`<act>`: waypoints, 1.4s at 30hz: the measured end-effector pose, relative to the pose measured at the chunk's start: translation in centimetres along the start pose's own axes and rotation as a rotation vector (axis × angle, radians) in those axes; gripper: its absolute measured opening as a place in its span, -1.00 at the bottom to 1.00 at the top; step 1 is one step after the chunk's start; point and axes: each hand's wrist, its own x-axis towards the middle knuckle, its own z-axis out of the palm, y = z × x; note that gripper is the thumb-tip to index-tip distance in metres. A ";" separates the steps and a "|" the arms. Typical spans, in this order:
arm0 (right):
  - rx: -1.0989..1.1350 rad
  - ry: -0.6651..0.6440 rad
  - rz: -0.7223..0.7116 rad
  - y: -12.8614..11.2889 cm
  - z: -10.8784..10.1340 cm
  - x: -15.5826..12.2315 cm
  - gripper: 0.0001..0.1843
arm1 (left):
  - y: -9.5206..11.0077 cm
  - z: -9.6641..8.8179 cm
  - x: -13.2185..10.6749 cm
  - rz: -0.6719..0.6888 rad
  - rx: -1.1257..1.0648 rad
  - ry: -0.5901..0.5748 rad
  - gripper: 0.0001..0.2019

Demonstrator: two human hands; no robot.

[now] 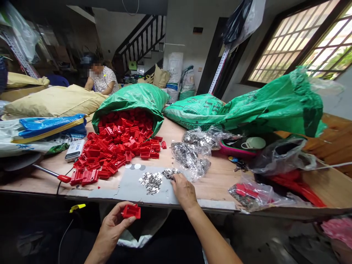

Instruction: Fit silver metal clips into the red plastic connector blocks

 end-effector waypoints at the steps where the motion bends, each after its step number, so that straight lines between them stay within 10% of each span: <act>1: -0.020 0.001 -0.001 -0.2 0.0 0.2 -0.85 | -0.1 -0.1 0.0 -0.002 0.001 0.000 -0.70; 14: -0.011 0.092 -0.164 1.6 -0.2 -2.5 -0.78 | 0.3 -0.1 -0.2 -0.029 -0.057 0.023 -0.69; 42: 0.126 0.030 -0.027 1.4 -1.0 -3.6 -0.86 | 0.6 0.9 -0.1 -0.065 -0.112 0.033 -0.67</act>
